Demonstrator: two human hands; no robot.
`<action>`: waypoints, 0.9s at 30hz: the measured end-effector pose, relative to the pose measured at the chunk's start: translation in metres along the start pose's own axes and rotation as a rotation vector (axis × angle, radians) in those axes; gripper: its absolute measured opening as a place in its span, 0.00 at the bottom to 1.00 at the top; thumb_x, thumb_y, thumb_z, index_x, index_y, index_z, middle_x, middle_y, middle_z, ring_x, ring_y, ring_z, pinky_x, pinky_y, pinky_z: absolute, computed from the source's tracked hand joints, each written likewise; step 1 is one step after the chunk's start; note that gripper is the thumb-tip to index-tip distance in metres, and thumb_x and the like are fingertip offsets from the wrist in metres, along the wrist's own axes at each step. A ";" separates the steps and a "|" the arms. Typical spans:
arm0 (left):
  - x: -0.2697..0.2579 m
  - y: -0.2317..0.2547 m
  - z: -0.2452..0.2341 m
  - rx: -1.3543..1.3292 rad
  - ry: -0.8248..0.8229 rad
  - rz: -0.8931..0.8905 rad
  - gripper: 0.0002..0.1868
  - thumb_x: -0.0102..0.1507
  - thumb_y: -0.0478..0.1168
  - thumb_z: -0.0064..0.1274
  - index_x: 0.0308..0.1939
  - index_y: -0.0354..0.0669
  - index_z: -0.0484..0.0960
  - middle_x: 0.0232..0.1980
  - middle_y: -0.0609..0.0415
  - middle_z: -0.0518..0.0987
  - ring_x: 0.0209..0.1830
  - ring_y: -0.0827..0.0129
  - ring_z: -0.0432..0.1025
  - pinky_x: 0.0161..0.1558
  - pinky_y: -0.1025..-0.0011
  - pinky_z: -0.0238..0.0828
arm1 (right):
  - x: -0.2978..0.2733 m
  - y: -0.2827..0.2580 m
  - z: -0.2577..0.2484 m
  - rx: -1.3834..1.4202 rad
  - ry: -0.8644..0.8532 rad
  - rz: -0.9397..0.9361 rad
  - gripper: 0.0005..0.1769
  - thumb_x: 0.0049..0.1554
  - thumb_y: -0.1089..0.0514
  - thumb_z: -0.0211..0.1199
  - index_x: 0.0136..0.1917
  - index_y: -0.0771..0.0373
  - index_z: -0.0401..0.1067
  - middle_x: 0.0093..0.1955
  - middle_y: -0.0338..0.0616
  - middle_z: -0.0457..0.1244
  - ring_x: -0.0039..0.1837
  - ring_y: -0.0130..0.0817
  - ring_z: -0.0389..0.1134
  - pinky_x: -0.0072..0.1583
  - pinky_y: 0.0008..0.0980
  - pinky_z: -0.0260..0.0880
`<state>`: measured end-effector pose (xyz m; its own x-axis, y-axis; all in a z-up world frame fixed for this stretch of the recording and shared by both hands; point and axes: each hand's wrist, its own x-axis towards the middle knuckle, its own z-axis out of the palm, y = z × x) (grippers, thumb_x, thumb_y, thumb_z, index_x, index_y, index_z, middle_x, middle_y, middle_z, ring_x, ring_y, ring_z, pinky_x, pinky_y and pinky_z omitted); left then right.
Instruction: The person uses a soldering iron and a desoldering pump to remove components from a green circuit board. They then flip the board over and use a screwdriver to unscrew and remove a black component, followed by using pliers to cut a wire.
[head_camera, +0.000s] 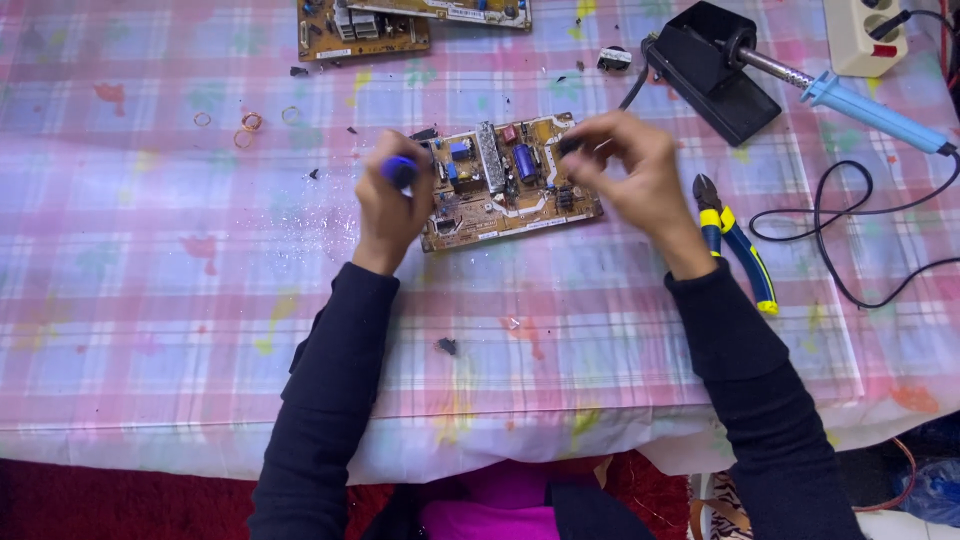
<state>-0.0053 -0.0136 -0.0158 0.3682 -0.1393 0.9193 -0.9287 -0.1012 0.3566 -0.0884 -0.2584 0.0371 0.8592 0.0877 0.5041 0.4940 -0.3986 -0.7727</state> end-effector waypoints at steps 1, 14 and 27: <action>0.005 0.010 0.001 -0.002 0.002 0.001 0.04 0.61 0.30 0.43 0.38 0.37 0.65 0.27 0.51 0.69 0.22 0.63 0.65 0.29 0.68 0.65 | 0.001 -0.003 -0.003 -0.002 0.000 -0.001 0.14 0.51 0.59 0.68 0.50 0.63 0.71 0.42 0.42 0.63 0.41 0.29 0.63 0.43 0.23 0.64; 0.001 0.063 0.034 0.260 -0.913 0.241 0.12 0.62 0.45 0.49 0.43 0.48 0.65 0.38 0.50 0.66 0.34 0.62 0.66 0.36 0.65 0.57 | 0.000 -0.001 -0.003 0.465 0.278 0.235 0.25 0.51 0.56 0.63 0.59 0.62 0.60 0.49 0.39 0.58 0.45 0.23 0.60 0.41 0.19 0.65; 0.006 0.041 0.027 0.232 -0.200 0.041 0.16 0.56 0.38 0.58 0.47 0.46 0.74 0.42 0.59 0.74 0.42 0.66 0.71 0.50 0.65 0.60 | -0.004 -0.012 0.021 -0.239 0.197 -0.400 0.24 0.44 0.66 0.71 0.54 0.68 0.66 0.40 0.43 0.67 0.32 0.31 0.63 0.37 0.25 0.63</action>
<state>-0.0400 -0.0457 0.0000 0.3530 -0.3364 0.8731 -0.9168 -0.3107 0.2510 -0.0953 -0.2350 0.0362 0.5562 0.1110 0.8236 0.7150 -0.5690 -0.4062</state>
